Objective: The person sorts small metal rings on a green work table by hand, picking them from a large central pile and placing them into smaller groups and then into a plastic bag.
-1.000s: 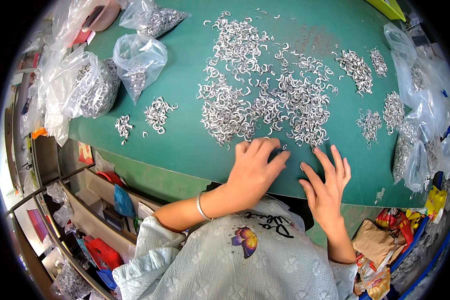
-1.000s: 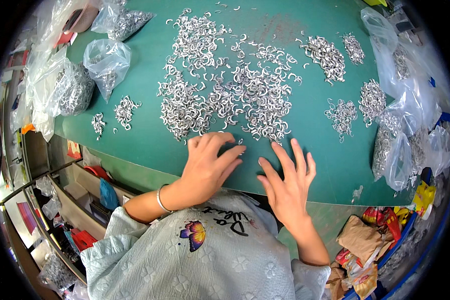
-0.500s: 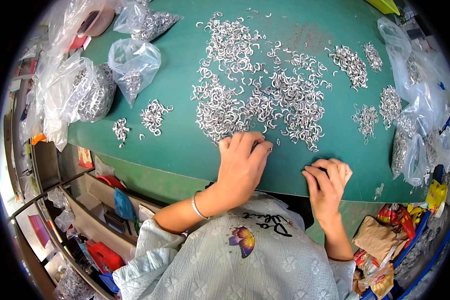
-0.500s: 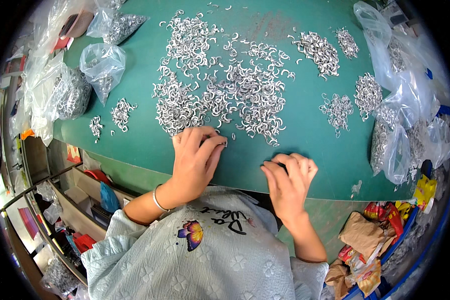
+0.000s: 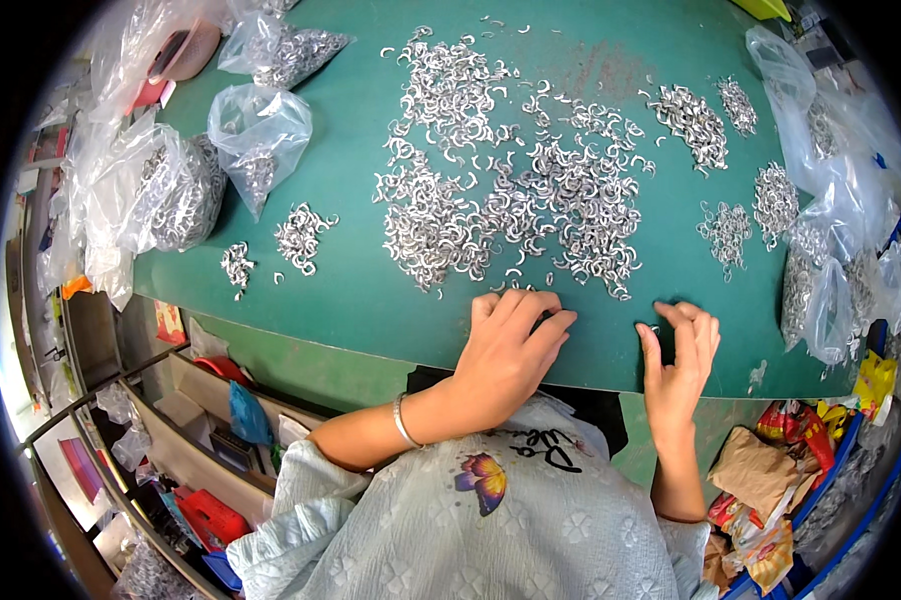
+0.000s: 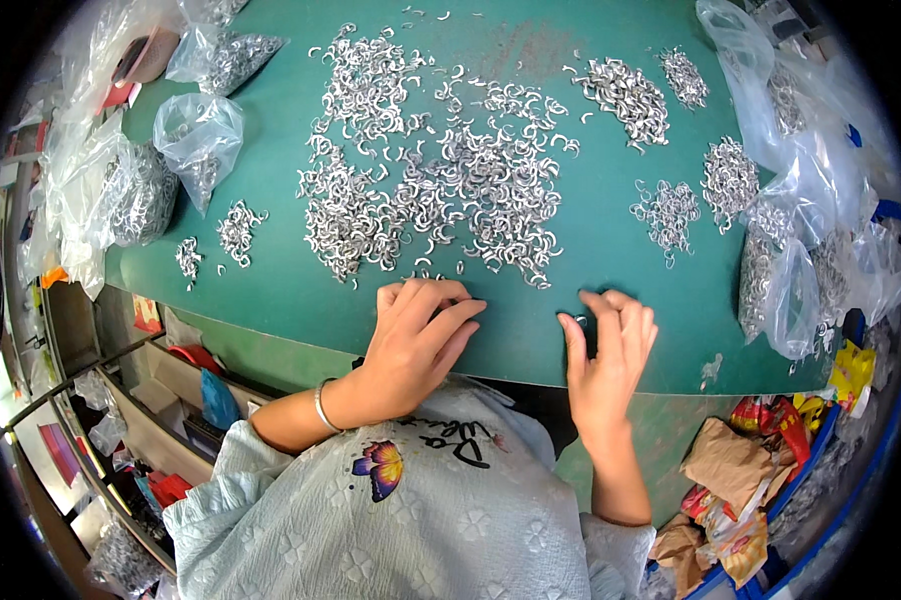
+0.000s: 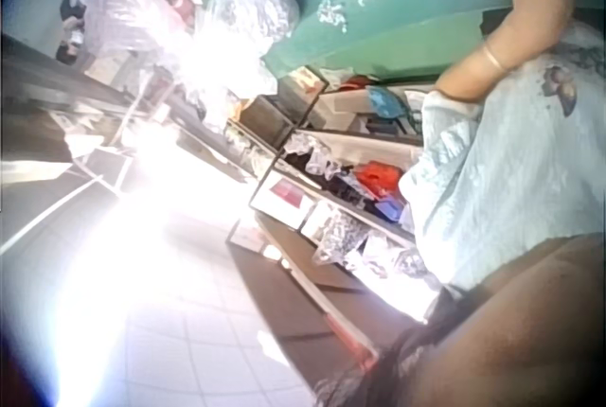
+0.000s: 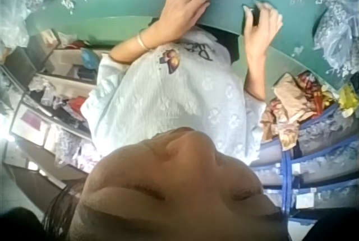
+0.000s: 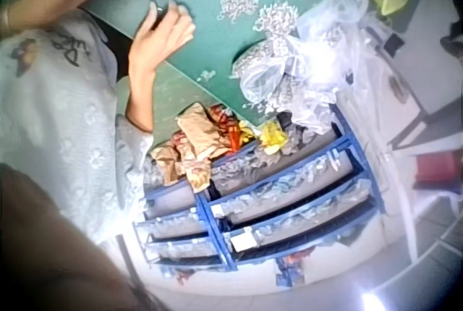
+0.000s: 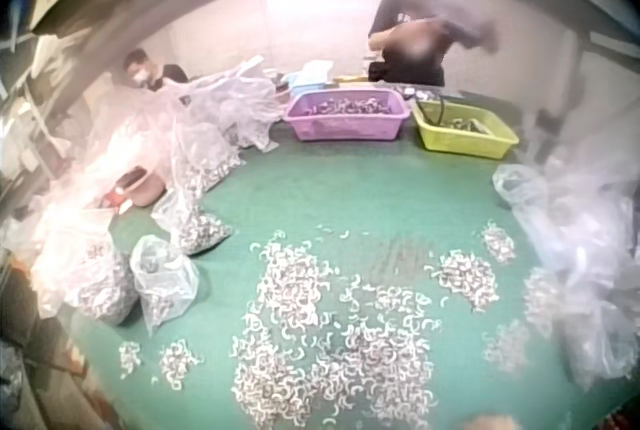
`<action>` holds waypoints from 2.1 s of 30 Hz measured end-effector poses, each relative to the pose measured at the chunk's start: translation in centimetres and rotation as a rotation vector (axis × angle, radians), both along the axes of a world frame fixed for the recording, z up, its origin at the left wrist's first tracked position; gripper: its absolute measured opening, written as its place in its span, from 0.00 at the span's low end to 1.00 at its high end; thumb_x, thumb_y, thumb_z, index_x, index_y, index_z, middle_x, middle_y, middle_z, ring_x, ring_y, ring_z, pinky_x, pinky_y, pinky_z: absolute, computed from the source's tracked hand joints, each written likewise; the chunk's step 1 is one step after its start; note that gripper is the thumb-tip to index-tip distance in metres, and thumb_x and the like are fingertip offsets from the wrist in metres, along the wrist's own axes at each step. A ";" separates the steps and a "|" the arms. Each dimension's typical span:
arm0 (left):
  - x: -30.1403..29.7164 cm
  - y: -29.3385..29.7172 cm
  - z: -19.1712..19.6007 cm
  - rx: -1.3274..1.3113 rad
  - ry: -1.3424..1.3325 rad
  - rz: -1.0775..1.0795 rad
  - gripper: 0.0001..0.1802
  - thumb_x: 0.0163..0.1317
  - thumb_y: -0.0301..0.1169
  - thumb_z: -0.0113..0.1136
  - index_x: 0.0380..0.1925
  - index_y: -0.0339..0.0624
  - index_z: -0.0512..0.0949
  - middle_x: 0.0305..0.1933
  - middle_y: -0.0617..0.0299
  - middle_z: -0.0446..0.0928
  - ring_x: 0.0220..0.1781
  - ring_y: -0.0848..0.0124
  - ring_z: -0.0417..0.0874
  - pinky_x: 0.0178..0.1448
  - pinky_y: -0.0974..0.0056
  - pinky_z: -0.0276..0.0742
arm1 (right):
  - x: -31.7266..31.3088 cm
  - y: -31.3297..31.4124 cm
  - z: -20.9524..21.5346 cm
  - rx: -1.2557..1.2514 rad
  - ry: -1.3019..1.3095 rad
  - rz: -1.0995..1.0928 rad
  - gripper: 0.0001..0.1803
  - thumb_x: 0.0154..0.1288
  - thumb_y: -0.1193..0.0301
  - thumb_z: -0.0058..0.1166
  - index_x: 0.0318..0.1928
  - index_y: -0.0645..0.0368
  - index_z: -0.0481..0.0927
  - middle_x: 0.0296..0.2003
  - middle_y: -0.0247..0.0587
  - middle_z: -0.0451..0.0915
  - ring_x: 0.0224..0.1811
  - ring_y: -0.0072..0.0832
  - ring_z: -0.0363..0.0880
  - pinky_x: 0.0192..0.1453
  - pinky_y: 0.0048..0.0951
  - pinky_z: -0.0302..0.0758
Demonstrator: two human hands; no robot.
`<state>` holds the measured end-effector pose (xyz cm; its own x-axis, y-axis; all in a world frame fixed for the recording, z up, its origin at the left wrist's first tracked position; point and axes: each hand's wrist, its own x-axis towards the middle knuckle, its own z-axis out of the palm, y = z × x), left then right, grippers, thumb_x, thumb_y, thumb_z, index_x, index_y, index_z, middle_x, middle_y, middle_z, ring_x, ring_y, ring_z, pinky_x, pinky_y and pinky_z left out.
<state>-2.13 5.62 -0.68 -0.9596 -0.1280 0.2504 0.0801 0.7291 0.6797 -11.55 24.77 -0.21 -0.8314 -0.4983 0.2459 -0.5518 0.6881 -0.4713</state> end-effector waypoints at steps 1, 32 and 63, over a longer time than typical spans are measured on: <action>-0.1 0.0 0.1 0.001 -0.001 -0.004 0.18 0.52 0.22 0.67 0.44 0.43 0.79 0.44 0.64 0.75 0.41 0.68 0.74 0.47 0.60 0.60 | 0.1 -0.1 -0.2 0.006 0.005 -0.001 0.14 0.52 0.75 0.67 0.40 0.61 0.81 0.37 0.42 0.76 0.41 0.39 0.72 0.46 0.36 0.64; -4.2 1.5 -0.6 -0.107 0.059 0.004 0.13 0.53 0.27 0.67 0.40 0.46 0.81 0.40 0.65 0.73 0.40 0.66 0.73 0.47 0.59 0.60 | -2.2 0.5 0.3 -0.056 -0.038 0.118 0.09 0.50 0.79 0.66 0.33 0.61 0.79 0.34 0.39 0.76 0.38 0.37 0.72 0.44 0.35 0.66; -4.9 1.5 -0.2 -0.108 0.010 0.021 0.17 0.51 0.23 0.67 0.43 0.43 0.82 0.41 0.64 0.74 0.41 0.67 0.74 0.46 0.60 0.61 | -1.8 -0.1 0.7 0.011 -0.020 -0.001 0.13 0.52 0.76 0.67 0.36 0.62 0.76 0.38 0.44 0.74 0.40 0.41 0.71 0.46 0.39 0.66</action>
<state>-7.00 7.08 -0.92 -0.9544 -0.1198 0.2735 0.0706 0.7995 0.5965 -13.33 24.71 0.51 -0.8366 -0.4999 0.2241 -0.5418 0.6940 -0.4742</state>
